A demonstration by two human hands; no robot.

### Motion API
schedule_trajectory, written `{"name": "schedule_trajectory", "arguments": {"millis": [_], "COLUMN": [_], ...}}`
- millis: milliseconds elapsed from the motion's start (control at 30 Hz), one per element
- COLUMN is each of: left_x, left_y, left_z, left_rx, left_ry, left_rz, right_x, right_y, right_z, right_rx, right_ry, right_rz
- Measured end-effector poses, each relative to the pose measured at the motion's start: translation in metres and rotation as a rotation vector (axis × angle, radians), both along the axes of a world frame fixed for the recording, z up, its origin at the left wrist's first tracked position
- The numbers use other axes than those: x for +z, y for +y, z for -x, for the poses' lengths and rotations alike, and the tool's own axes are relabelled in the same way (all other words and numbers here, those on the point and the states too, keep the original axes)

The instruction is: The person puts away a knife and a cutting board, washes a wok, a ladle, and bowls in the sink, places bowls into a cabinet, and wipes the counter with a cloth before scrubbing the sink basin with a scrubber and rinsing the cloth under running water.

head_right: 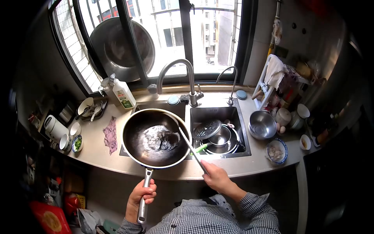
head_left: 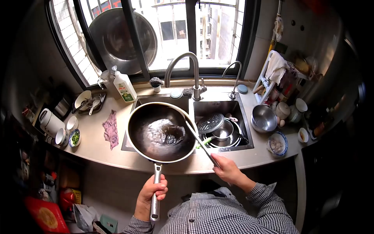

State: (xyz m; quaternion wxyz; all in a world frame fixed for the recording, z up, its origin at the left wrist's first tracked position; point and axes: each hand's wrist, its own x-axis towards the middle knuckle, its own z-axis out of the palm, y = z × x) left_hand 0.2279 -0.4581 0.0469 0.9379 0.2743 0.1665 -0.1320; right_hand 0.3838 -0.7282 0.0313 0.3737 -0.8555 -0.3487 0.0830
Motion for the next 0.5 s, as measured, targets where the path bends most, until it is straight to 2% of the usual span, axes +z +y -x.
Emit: {"name": "schedule_trajectory", "arguments": {"millis": [233, 400, 500], "left_x": [0.023, 0.058, 0.072], "left_y": [0.033, 0.059, 0.077], "left_z": [-0.013, -0.038, -0.055], "left_rx": [0.170, 0.143, 0.083], "left_ry": [0.176, 0.315, 0.361], "left_rz": [-0.484, -0.776, -0.873], "right_x": [-0.021, -0.042, -0.035], "right_y": [0.036, 0.061, 0.062], "right_z": [-0.018, -0.039, -0.049], "right_rx": [0.160, 0.220, 0.211], "right_ry": [0.062, 0.031, 0.048], "right_rz": [0.102, 0.066, 0.102]}}
